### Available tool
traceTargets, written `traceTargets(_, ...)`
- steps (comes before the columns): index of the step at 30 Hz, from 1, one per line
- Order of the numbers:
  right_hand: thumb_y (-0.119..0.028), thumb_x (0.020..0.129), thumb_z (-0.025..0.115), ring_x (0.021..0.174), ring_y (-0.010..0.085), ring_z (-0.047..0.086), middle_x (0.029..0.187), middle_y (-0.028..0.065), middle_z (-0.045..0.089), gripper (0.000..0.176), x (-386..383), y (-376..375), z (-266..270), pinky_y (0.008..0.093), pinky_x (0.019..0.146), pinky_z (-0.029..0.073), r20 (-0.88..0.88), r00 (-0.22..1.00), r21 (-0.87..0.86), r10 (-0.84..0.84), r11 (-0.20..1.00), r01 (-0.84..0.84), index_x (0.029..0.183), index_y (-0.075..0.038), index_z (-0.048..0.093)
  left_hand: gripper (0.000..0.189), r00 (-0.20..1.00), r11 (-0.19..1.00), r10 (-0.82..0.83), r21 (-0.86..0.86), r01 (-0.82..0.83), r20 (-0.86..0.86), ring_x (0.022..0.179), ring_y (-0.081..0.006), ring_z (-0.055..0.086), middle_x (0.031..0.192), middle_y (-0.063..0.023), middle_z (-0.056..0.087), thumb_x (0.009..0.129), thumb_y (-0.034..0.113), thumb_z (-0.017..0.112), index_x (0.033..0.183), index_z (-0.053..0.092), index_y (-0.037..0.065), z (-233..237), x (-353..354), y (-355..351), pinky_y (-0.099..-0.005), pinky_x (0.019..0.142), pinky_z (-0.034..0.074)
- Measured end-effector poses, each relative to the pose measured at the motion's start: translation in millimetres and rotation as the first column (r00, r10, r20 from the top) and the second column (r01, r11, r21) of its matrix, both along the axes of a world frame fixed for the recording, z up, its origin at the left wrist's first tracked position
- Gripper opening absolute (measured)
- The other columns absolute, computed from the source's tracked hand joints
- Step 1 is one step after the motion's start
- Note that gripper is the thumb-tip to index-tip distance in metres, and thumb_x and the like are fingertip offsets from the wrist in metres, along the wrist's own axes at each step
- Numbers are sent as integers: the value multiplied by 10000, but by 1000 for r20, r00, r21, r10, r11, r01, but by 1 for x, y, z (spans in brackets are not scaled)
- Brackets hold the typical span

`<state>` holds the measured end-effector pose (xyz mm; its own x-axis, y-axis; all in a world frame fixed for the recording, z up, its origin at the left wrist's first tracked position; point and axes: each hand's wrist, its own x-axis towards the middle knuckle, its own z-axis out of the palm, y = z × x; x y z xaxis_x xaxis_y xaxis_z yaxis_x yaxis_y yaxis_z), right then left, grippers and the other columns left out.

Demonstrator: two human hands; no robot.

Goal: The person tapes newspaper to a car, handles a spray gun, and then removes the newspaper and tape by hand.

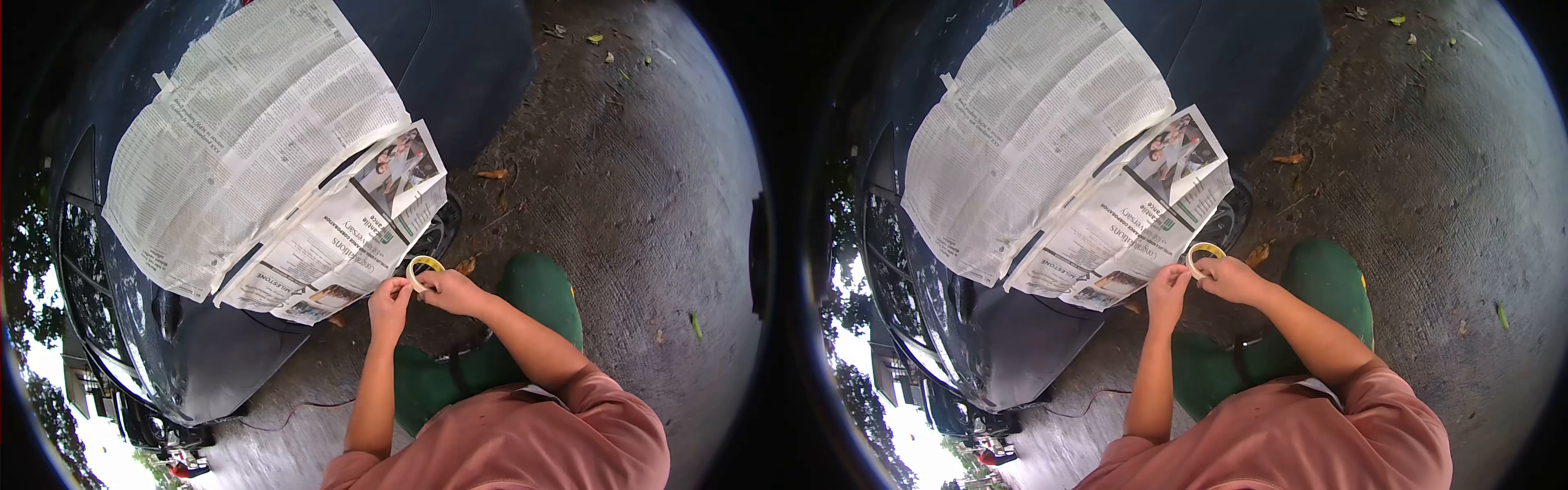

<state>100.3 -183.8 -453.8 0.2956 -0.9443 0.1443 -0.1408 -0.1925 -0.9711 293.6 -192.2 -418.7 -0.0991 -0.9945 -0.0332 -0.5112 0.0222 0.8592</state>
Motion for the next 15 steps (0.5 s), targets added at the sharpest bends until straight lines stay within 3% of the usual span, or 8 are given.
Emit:
traceTargets(4, -168, 872, 731, 802, 396, 684, 856, 190, 694, 220, -1, 1, -6, 467, 711, 519, -7, 1000, -25, -23, 999, 23, 1044, -46, 667, 137, 999, 997, -25, 71, 27, -34, 842, -91, 666, 934, -61, 726, 949, 59, 709, 1043, 692, -40, -2, -1, 2, -244, 781, 526)
traceTargets(7, -136, 895, 691, 838, 303, 741, 903, 150, 747, 198, -4, -2, -10, 398, 760, 557, -73, 997, 42, 34, 999, -31, 1049, -13, 668, 129, 996, 994, -22, 106, 31, -86, 841, -79, 660, 930, -52, 724, 945, 65, 715, 1032, 692, -28, -16, 2, -1, -239, 775, 522)
traceTargets(10, -156, 872, 721, 815, 377, 699, 866, 171, 714, 196, -5, -3, -12, 452, 728, 534, -17, 1000, 29, 14, 999, -13, 1022, -42, 669, 152, 997, 995, -50, 93, 43, 66, 853, -102, 670, 940, -65, 727, 930, 85, 735, 1026, 690, -23, -23, 1, 2, -256, 789, 529)
traceTargets(13, -150, 873, 715, 833, 365, 708, 889, 161, 725, 186, -6, -9, -11, 447, 741, 541, 19, 997, 102, 71, 992, -72, 1020, -45, 672, 182, 999, 999, 45, -24, -45, 17, 871, -133, 681, 955, -86, 729, 911, 108, 756, 1019, 690, -23, -14, -12, 8, -279, 806, 537)
traceTargets(15, -152, 874, 712, 843, 375, 706, 899, 173, 722, 193, -7, -11, -11, 452, 749, 542, 60, 994, 127, 88, 987, -95, 1031, -47, 673, 200, 998, 998, 56, 2, -56, 11, 884, -154, 688, 971, -97, 732, 903, 119, 765, 1026, 699, -23, -10, -12, 7, -292, 819, 542)
